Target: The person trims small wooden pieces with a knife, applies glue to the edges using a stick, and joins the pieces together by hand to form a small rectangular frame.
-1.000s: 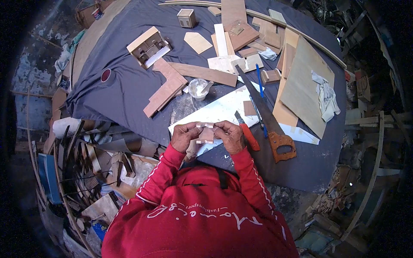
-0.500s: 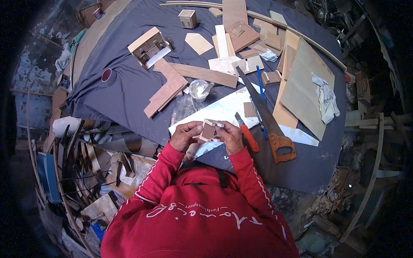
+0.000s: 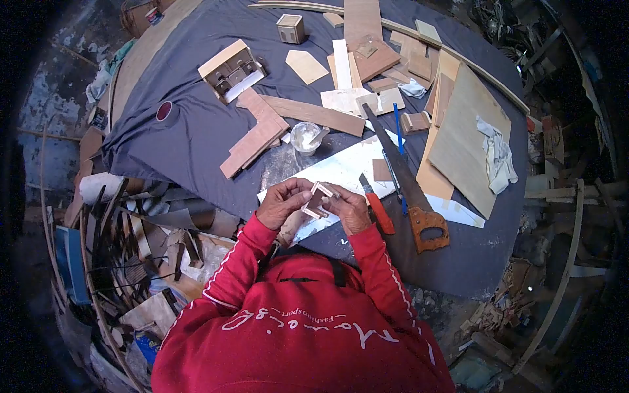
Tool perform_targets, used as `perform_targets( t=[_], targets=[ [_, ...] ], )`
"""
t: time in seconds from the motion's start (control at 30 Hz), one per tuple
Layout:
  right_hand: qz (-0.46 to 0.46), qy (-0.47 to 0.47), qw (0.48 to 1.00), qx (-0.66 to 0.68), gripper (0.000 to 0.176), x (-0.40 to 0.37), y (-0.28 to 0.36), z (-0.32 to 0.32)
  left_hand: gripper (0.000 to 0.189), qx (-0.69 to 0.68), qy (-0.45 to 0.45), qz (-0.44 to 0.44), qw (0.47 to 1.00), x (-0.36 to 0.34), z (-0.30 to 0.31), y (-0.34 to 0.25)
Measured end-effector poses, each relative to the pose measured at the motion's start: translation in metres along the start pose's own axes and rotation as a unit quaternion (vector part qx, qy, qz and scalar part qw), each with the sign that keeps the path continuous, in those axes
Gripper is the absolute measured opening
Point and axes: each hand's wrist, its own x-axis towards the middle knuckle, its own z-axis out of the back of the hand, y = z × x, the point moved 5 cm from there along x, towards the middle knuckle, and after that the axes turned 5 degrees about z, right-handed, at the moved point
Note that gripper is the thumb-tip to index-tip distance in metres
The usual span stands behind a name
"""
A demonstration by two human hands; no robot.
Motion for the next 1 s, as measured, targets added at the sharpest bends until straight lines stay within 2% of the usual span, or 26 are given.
perform_targets(
  t=[0.03, 0.13, 0.23, 0.27, 0.37, 0.5, 0.83, 1.0],
  targets=[
    [-0.015, -0.007, 1.0, 0.013, 0.039, -0.001, 0.0, 0.0, 0.028, 0.01, -0.008, -0.004, 1.0, 0.0, 0.0, -0.003],
    [0.002, -0.057, 0.996, -0.066, 0.038, -0.003, -0.001, 0.012, 0.033, -0.003, -0.018, -0.015, 1.0, -0.003, 0.001, -0.011],
    [0.119, -0.067, 0.975, -0.173, 0.037, -0.012, 0.022, 0.006, 0.036, 0.025, -0.021, -0.022, 0.999, -0.006, 0.001, -0.014],
    [0.189, -0.059, 0.934, -0.296, 0.037, -0.015, 0.035, -0.004, 0.037, 0.048, -0.023, -0.026, 0.998, -0.007, 0.001, -0.015],
    [0.322, -0.026, 0.811, -0.488, 0.039, -0.028, 0.074, -0.045, 0.038, 0.099, -0.019, -0.037, 0.994, -0.007, -0.002, -0.016],
    [0.388, 0.002, 0.746, -0.541, 0.033, -0.022, 0.074, -0.051, 0.036, 0.101, -0.016, -0.04, 0.994, -0.008, -0.008, -0.016],
    [0.409, 0.0, 0.723, -0.557, 0.025, -0.015, 0.069, -0.049, 0.036, 0.105, -0.005, -0.068, 0.992, -0.01, -0.013, -0.023],
    [0.43, -0.018, 0.714, -0.552, 0.016, -0.019, 0.07, -0.052, 0.036, 0.108, -0.007, -0.033, 0.994, -0.008, -0.008, -0.014]
  ],
)
